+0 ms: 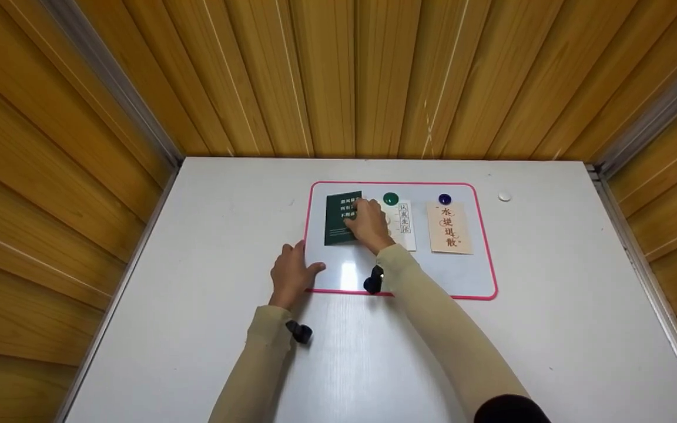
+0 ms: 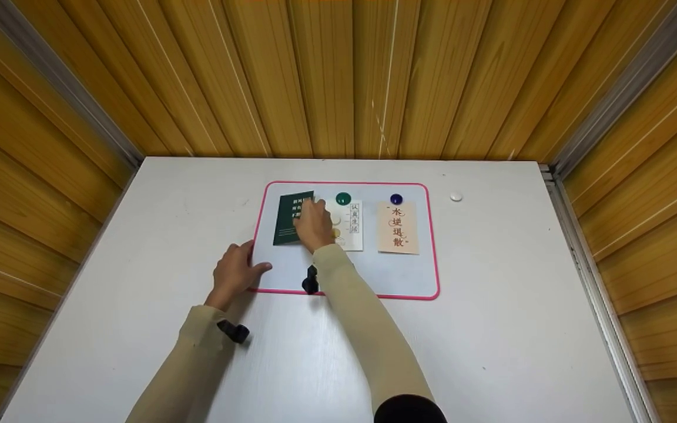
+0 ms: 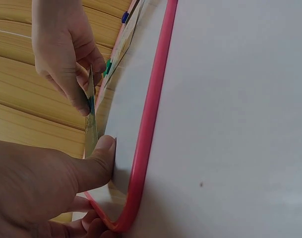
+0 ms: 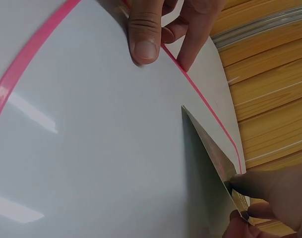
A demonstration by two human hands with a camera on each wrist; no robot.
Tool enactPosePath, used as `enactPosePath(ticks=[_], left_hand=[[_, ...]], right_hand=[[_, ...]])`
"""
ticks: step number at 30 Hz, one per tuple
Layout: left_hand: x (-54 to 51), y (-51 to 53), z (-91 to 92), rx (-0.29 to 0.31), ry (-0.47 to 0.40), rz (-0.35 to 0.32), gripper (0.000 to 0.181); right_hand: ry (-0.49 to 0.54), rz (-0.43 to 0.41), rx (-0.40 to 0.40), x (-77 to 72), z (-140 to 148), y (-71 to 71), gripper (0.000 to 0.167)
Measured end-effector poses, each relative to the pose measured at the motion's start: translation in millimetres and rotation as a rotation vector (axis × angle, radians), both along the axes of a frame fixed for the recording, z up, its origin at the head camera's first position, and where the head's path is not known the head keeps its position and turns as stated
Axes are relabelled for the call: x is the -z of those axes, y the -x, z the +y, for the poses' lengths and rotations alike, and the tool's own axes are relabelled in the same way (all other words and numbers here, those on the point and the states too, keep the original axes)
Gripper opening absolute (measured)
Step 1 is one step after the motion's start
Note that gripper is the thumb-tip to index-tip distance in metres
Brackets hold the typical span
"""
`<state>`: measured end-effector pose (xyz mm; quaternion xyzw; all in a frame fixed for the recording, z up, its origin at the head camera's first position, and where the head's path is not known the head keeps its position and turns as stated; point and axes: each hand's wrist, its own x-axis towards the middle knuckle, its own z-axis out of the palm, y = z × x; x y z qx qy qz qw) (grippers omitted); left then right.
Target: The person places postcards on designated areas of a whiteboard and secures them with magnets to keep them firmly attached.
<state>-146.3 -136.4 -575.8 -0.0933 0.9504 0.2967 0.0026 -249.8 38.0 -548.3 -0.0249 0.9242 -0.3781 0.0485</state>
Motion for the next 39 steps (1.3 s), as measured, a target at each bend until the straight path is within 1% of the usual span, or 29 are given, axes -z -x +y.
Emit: enactPosePath(ticks=[6,11,15,20,29,33,37,39], left_hand=[[-0.3,-0.2,-1.0,0.005,0.008,0.014,0.073],[0.2,-0.3,-1.0,0.003,0.003,0.012,0.072],[0.7,-1.0,-0.8,-0.001,-0.006,0.01,0.072],[0.4,-0.8,-1.0,0.003,-0.016,0.02,0.07],[-0.6,-0.1,-0.6,0.004,-0.02,0.014,0.071],[-0.9,0.6,-0.3,0.002,-0.002,0.015,0.071],[-1.1,0.2,0.5,-0.003,0.015,0.009,0.07],[-1.2,-0.2,0.7,-0.004,0.014,0.01,0.069]], right_hand=[[-0.071,-0.004,-0.039,1.6,-2,-5.2,0.049],[-0.131,0.008,-0.073,2.7,-4,-7.9,0.044],[-0.184,0.021,-0.083,4.1,-7,-8.9,0.042],[-0.202,0.028,-0.078,3.2,-10,-10.8,0.045],[-0.229,0.036,-0.07,2.2,-11,-11.4,0.042],[-0.25,0.047,-0.078,2.8,-10,-10.9,0.037],[-0.264,0.039,-0.079,4.3,-9,-10.4,0.037],[-0.254,0.031,-0.076,4.5,-9,-10.3,0.039]])
